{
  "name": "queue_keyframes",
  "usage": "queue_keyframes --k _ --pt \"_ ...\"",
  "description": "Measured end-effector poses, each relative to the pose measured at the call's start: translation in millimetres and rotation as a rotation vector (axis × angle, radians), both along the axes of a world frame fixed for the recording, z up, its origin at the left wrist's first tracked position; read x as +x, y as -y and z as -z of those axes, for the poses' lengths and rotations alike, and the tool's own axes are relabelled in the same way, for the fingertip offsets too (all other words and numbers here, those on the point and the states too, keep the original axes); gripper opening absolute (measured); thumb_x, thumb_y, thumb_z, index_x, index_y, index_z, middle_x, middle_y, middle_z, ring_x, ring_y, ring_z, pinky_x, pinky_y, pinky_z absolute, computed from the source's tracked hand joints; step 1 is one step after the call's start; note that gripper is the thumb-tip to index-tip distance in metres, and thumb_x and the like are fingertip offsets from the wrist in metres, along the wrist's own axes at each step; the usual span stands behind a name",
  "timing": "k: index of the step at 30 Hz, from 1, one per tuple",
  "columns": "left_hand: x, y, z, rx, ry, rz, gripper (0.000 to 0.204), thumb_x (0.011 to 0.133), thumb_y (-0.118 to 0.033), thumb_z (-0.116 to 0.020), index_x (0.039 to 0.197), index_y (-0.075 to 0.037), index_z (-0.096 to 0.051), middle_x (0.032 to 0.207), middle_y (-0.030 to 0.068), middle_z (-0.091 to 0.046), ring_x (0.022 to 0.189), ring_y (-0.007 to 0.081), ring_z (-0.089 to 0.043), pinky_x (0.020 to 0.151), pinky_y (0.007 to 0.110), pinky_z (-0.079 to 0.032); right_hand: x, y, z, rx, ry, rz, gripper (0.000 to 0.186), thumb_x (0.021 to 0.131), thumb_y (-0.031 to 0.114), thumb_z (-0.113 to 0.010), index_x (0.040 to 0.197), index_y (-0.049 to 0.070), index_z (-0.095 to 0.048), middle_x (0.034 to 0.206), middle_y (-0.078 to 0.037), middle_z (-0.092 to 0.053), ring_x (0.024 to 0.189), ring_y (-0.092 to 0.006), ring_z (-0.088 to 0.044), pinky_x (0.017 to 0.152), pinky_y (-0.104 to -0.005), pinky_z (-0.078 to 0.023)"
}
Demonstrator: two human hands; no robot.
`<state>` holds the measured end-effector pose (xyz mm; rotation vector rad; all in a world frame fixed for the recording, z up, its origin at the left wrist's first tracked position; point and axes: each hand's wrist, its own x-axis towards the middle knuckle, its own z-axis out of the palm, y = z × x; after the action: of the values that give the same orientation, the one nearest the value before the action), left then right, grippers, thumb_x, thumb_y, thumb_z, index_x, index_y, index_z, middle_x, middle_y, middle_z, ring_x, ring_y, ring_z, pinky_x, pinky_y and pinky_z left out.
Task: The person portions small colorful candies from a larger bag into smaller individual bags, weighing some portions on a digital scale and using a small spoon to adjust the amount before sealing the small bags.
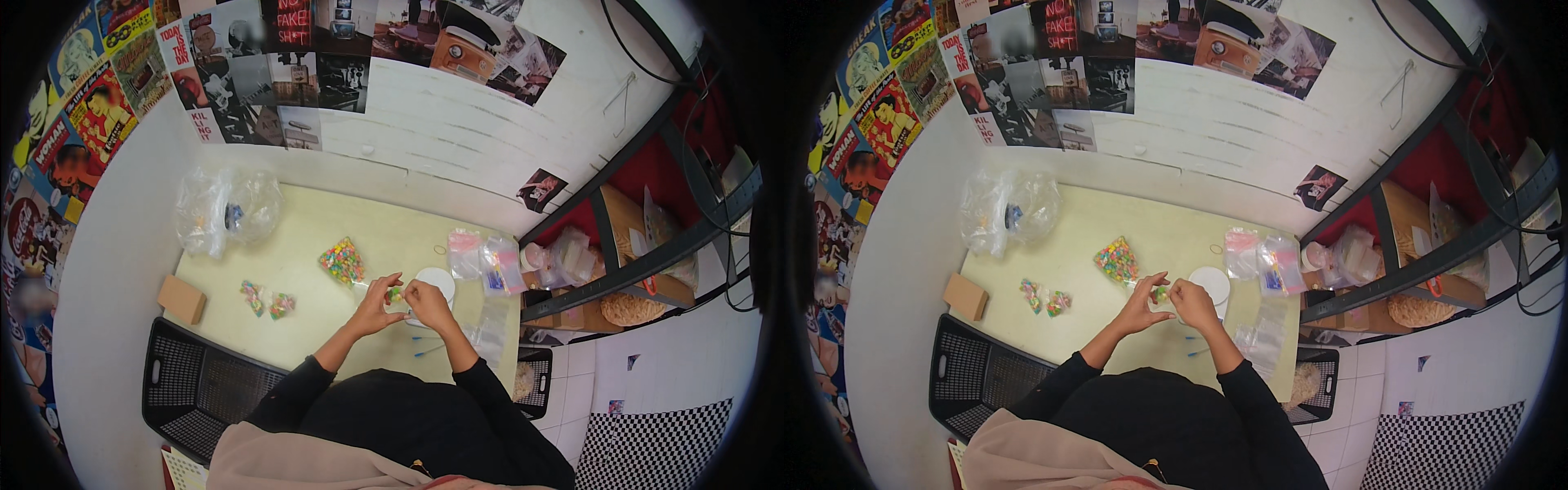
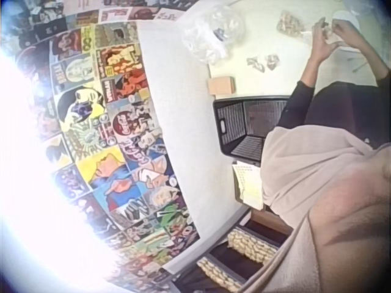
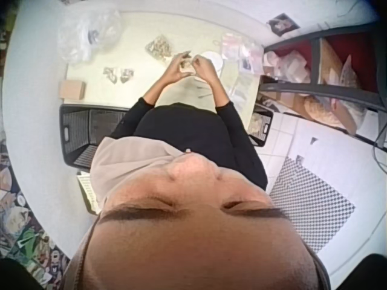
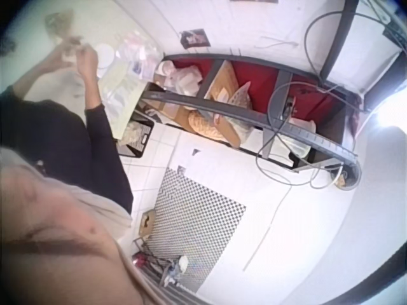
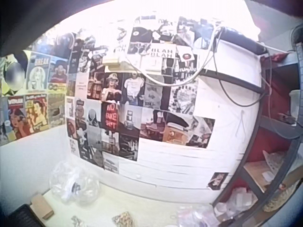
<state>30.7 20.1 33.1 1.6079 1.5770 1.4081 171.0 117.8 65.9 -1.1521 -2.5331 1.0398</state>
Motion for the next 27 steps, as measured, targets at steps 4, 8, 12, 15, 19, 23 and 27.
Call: queue_keyframes --k 4,8,12,15,19,23,27 --pt "0 13 23 -0.053 -0.194 -0.145 0.050 0.076 -0.024 -0.078 0.116 -0.005 -0.056 0.108 0.0083 -0.055 0.096 0.0206 -0.053 0.081 0.033 -0.046 9 17 9 0.027 0.009 -0.010 0.021 0.085 0.023 -0.059 0.087 0.004 -0.064 0.080 -0.017 -0.066 0.076 -0.0357 -0.064 0.068 -0.0435 -0.049" --pt "7 16 21 -0.238 0.158 -0.066 0.031 0.081 -0.021 -0.074 0.102 -0.003 -0.061 0.090 0.0059 -0.058 0.077 0.0156 -0.055 0.070 0.029 -0.048 20 17 10 -0.048 -0.017 0.012 0.021 0.084 0.024 -0.060 0.086 0.003 -0.063 0.078 -0.017 -0.065 0.075 -0.0340 -0.064 0.066 -0.0422 -0.048" --pt "11 17 29 -0.307 0.288 -0.088 0.023 0.082 -0.016 -0.071 0.098 -0.001 -0.062 0.076 0.0040 -0.059 0.066 0.0132 -0.055 0.063 0.026 -0.047 19 26 14 -0.132 -0.030 0.026 0.022 0.083 0.024 -0.063 0.083 0.002 -0.062 0.076 -0.015 -0.064 0.071 -0.0324 -0.063 0.063 -0.0399 -0.047" --pt "14 19 30 -0.255 0.164 -0.139 0.019 0.080 -0.010 -0.069 0.094 0.000 -0.062 0.074 0.0063 -0.059 0.064 0.0154 -0.057 0.062 0.027 -0.048 17 34 13 0.004 -0.052 0.046 0.021 0.083 0.023 -0.063 0.081 0.002 -0.060 0.076 -0.015 -0.063 0.070 -0.0335 -0.062 0.062 -0.0416 -0.047" --pt "22 20 6 0.145 -0.365 -0.267 0.016 0.074 -0.005 -0.068 0.088 -0.001 -0.062 0.073 0.0114 -0.059 0.064 0.0237 -0.060 0.060 0.033 -0.049 14 52 0 0.225 -0.089 0.125 0.019 0.082 0.021 -0.062 0.080 0.003 -0.059 0.080 -0.016 -0.063 0.072 -0.0359 -0.061 0.063 -0.0444 -0.046" --pt "15 17 31 -0.139 -0.244 -0.120 0.012 0.071 -0.005 -0.068 0.082 -0.002 -0.063 0.072 0.0131 -0.058 0.065 0.0296 -0.060 0.060 0.038 -0.049 15 44 31 0.164 0.078 -0.001 0.020 0.082 0.023 -0.062 0.081 0.003 -0.060 0.080 -0.018 -0.064 0.076 -0.0379 -0.062 0.066 -0.0461 -0.047" --pt "14 28 44 -0.228 -0.036 -0.129 0.009 0.074 -0.005 -0.067 0.081 -0.002 -0.064 0.074 0.0116 -0.060 0.066 0.0249 -0.061 0.061 0.034 -0.049 22 49 29 -0.062 0.093 0.012 0.021 0.083 0.024 -0.060 0.086 0.003 -0.063 0.080 -0.020 -0.065 0.078 -0.0371 -0.063 0.068 -0.0449 -0.048"
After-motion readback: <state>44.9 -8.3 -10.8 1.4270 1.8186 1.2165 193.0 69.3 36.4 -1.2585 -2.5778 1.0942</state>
